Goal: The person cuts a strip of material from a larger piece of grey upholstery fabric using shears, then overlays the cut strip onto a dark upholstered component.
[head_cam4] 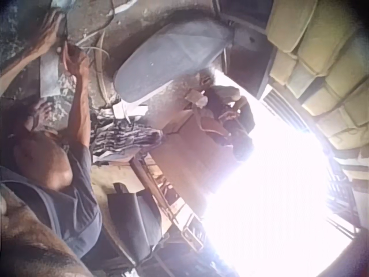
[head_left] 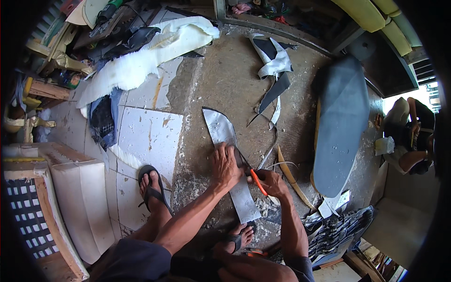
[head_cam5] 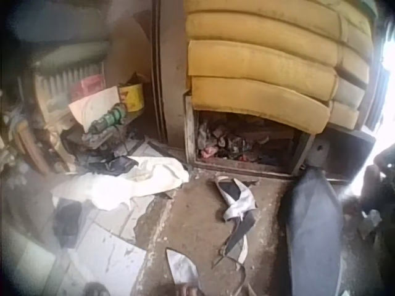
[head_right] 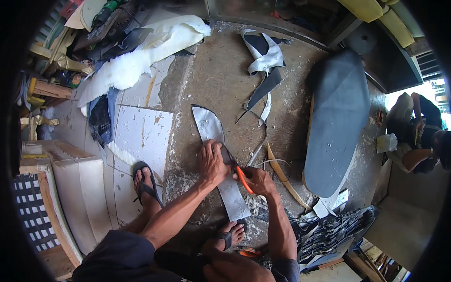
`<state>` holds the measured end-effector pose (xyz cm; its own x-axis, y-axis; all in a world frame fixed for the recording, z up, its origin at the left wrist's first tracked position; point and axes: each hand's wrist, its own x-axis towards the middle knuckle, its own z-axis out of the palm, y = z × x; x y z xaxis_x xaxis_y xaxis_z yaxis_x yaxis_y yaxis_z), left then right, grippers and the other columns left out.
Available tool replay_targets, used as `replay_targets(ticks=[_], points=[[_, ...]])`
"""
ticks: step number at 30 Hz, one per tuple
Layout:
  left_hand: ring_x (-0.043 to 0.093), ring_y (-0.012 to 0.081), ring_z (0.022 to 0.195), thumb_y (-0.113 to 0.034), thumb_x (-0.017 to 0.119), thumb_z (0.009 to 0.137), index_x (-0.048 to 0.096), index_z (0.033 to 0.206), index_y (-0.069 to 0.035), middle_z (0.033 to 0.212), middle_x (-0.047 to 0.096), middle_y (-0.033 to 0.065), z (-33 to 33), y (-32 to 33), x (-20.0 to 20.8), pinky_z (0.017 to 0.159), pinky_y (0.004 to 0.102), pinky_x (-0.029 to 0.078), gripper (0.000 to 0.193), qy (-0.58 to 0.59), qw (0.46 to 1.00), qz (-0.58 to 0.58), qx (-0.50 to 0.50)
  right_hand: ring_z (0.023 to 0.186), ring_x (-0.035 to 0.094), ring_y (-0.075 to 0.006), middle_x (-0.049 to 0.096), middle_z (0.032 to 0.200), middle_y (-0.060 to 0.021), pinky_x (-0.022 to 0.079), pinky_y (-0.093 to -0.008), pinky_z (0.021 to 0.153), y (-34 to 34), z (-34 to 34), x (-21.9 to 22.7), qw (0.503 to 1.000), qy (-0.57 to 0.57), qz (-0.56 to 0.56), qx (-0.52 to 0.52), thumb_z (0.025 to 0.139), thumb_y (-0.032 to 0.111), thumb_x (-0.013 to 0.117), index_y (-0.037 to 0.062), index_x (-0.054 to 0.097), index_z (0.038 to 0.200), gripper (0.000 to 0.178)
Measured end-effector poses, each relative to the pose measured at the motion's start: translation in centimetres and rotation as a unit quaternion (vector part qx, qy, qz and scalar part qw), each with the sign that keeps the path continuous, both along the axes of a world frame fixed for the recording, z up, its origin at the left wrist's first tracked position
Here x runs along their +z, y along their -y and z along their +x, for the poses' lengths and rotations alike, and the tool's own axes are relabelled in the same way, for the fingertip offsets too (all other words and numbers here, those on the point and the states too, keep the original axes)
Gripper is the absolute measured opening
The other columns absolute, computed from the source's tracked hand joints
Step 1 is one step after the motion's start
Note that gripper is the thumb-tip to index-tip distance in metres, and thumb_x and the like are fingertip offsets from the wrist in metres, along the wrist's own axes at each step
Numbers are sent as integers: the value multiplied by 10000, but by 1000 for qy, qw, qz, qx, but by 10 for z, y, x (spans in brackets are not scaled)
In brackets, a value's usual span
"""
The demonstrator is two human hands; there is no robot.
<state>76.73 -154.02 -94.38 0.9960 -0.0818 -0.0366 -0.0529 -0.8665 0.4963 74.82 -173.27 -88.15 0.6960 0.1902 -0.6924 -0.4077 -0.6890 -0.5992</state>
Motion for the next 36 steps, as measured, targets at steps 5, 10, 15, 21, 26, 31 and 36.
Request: replay_targets(ticks=[5,10,15,21,26,31,36], points=[[473,404,1234,-139,761,706,538,1248,-21,1320,486,204,5,2,1,1062,515,377,599,-19,999,-9,35,967,734,-337,756,1007,-196,538,-439,868,-9,-3,-1,1000,3,-18,-13,829,761,646,88,735,1208,778],[524,381,1136,-101,660,764,627,1157,-26,1223,553,180,5,-5,-7,1020,503,421,401,46,997,-50,29,953,730,-302,752,993,-205,535,-416,857,-44,-19,-4,993,7,-55,-101,853,713,656,42,739,1180,751],[562,353,1060,-110,656,775,716,1139,-21,1034,642,143,9,-16,-11,969,477,450,380,69,994,-81,9,910,720,-339,728,908,-237,525,-430,830,-55,-34,-6,983,-7,-37,-177,841,793,582,-18,726,1141,877],[580,312,920,-77,662,751,727,1180,-25,885,645,121,9,-23,-9,863,418,475,438,74,991,-100,-43,1057,690,-458,728,1029,-282,538,-485,904,-58,-8,-10,989,-2,-70,-129,861,748,563,31,730,1142,789],[563,278,849,-88,709,680,711,1214,-33,781,623,45,10,-36,-17,857,410,440,537,-33,974,-222,-30,1056,689,-470,725,1026,-290,536,-493,921,-66,0,-9,991,-2,-78,-112,863,763,544,33,718,1169,810],[576,296,854,62,661,661,715,1207,-26,856,628,94,9,-42,-16,813,419,480,555,52,976,-198,-75,1062,687,-473,724,1029,-293,531,-492,931,-72,-2,-20,988,-1,-48,-145,840,800,554,15,722,1149,861],[589,325,897,56,654,679,700,1235,-32,894,636,99,5,-45,-20,845,433,475,566,58,973,-210,-79,1056,692,-468,721,1021,-299,533,-490,922,-76,-2,-22,983,-7,-45,-176,822,820,574,-2,723,1123,889]])
